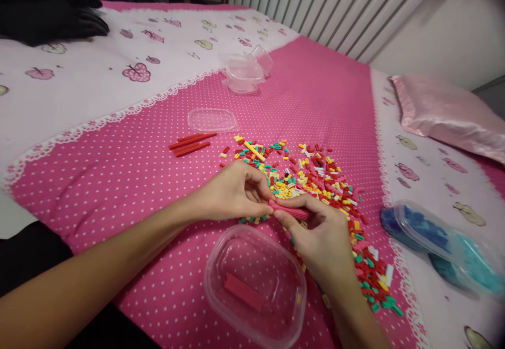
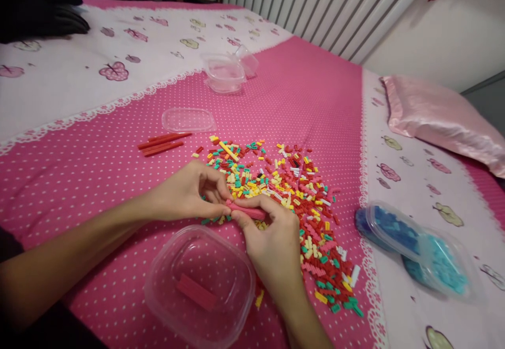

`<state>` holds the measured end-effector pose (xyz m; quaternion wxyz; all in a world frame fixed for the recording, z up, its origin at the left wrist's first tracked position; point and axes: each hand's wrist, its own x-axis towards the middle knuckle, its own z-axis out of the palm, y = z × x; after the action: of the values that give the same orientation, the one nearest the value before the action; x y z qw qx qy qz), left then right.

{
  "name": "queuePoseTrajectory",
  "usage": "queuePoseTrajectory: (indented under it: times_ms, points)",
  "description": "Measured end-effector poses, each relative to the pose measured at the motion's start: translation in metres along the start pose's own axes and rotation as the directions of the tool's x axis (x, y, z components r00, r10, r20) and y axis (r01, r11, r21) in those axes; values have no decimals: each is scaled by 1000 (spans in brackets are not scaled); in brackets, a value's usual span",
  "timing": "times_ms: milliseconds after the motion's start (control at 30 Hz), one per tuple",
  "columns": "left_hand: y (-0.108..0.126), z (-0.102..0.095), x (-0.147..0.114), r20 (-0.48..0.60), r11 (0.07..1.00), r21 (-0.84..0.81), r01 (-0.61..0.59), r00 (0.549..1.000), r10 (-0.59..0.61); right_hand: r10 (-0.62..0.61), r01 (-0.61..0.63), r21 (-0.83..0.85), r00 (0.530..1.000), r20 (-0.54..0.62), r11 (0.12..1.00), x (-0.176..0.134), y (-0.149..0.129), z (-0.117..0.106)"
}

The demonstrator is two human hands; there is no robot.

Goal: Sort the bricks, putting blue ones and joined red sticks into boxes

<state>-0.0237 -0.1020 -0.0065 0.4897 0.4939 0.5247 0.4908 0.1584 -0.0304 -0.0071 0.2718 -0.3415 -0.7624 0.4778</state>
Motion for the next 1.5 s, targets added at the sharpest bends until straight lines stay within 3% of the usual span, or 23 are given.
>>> queuePoseTrajectory:
  times_ms: [233,700,1067,1300,1500]
  points:
    - [-6,2,5,-6,997,-70,-28,1000,28,-20,20,35,1000,4,999,5,1,-3]
    - [-7,1,4,0,1000,11,27,1000,-27,28,-31,129,999,26,991,8,2,-8]
    - [-2,4,1,-43,998,60,28,999,-26,-10,13,47,997,-76,999,3,6,-3]
    - [2,5,-3,50,989,145,28,998,-35,3,-5,18,995,97,1000,4,8,-6]
    - [-4,2,-2,97,986,164,-35,995,19,-41,54,-88,989,145,995,6,10,-5]
